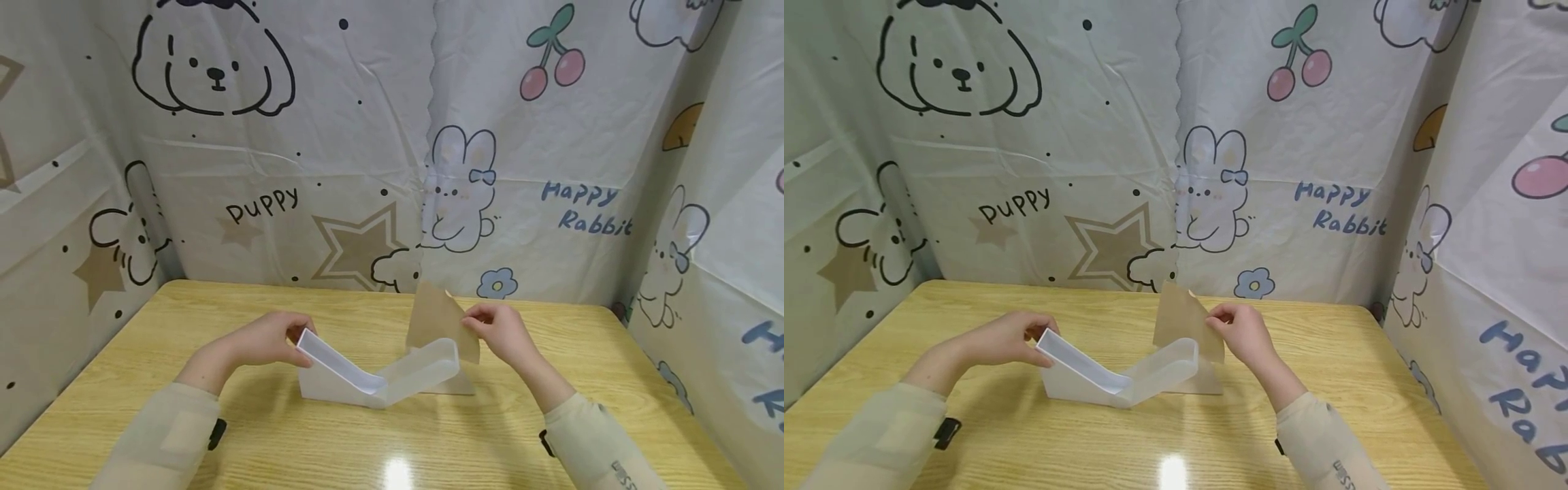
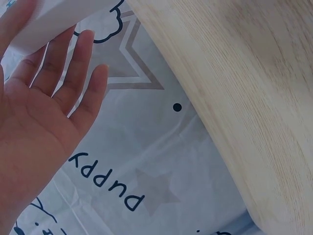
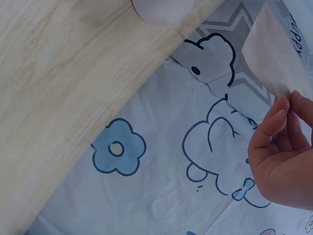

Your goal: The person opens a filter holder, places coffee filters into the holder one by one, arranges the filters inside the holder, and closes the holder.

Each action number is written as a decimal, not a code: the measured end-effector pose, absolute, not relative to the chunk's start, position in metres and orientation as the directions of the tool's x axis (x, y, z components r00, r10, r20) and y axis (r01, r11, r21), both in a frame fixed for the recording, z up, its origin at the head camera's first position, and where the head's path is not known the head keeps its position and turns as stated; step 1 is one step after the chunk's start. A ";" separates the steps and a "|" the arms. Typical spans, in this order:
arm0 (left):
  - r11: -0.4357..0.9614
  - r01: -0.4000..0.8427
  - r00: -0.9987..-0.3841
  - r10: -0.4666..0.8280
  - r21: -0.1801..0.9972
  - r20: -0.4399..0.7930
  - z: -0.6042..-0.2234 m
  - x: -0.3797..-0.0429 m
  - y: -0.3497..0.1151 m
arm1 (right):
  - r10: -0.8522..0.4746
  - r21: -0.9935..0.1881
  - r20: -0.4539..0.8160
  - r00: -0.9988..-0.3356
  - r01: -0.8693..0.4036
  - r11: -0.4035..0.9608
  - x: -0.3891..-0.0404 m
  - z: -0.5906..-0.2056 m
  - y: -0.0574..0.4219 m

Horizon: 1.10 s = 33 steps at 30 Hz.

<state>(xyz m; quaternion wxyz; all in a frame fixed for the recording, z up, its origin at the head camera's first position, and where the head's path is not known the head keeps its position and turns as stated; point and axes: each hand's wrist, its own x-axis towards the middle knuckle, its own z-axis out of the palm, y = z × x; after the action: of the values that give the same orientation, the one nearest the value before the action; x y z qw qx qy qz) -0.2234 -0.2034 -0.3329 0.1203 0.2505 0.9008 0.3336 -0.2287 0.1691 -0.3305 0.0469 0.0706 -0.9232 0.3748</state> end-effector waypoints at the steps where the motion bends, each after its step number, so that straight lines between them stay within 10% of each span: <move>1: 0.653 0.370 -0.846 0.530 0.661 -0.051 -0.333 -0.223 -0.203 | -0.094 -0.688 0.136 -0.986 -0.162 0.708 -0.228 -0.329 0.169; 33: 0.666 0.378 -0.852 0.522 0.643 -0.039 -0.333 -0.223 -0.193 | -0.157 -0.688 0.231 -0.960 -0.275 0.671 -0.222 -0.283 0.142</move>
<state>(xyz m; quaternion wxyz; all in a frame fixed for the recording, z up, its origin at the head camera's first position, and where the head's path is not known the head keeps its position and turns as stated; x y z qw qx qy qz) -0.2234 -0.1926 -0.3333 0.1103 0.2483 0.9061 0.3244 -0.2221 0.1419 -0.2830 0.0764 0.1187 -0.9109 0.3878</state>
